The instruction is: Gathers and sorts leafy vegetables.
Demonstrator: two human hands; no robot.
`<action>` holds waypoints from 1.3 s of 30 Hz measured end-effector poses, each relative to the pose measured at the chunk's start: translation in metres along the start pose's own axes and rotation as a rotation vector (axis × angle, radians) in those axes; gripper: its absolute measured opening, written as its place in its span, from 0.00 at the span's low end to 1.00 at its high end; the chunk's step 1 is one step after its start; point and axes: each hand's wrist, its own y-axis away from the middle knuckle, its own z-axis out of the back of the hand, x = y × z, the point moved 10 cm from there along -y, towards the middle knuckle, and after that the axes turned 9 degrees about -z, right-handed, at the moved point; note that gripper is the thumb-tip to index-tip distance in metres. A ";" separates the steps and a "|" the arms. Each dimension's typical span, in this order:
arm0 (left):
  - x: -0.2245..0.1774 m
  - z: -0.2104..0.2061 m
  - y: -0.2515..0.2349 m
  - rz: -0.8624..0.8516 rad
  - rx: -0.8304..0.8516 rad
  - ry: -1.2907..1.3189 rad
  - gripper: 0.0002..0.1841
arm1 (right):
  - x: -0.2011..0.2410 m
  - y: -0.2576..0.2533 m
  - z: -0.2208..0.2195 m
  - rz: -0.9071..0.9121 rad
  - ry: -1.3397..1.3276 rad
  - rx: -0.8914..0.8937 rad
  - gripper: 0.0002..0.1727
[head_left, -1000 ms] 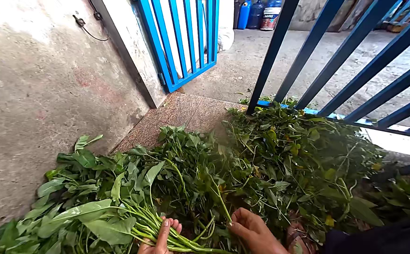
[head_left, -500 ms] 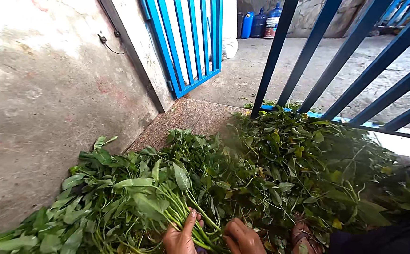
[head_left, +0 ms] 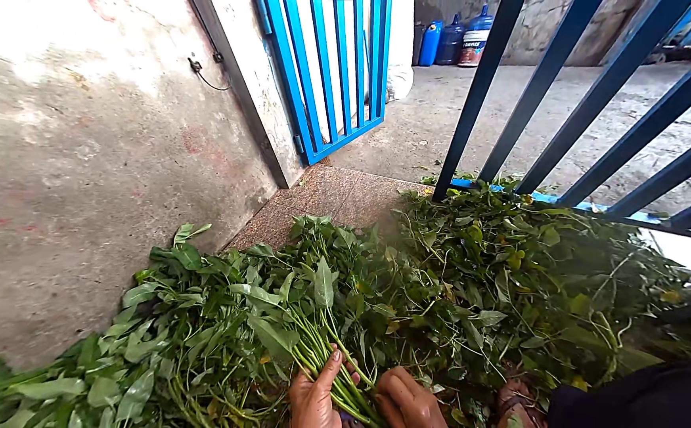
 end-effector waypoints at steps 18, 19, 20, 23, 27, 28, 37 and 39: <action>-0.011 0.006 -0.008 -0.189 -0.033 -0.078 0.11 | 0.006 -0.027 -0.044 -0.178 0.196 0.406 0.18; -0.014 0.009 -0.008 -0.197 -0.066 -0.070 0.10 | 0.011 -0.027 -0.042 -0.101 0.225 0.341 0.15; -0.020 0.014 -0.008 -0.216 -0.113 -0.059 0.10 | 0.016 -0.024 -0.037 0.006 0.268 0.259 0.13; -0.052 0.045 -0.012 -0.331 -0.283 -0.026 0.11 | 0.013 -0.005 -0.021 0.218 0.361 0.172 0.10; -0.093 0.083 -0.013 -0.513 -0.432 0.022 0.08 | -0.060 0.016 -0.014 -0.064 0.587 0.450 0.14; -0.100 0.089 -0.013 -0.551 -0.452 0.038 0.07 | -0.088 0.020 -0.018 -0.279 0.652 0.667 0.17; -0.096 0.087 -0.016 -0.598 -0.491 0.017 0.08 | -0.100 -0.139 -0.125 -0.476 0.326 0.689 0.24; -0.094 0.084 -0.017 -0.583 -0.466 0.032 0.07 | -0.115 -0.177 -0.165 -0.583 0.179 0.626 0.30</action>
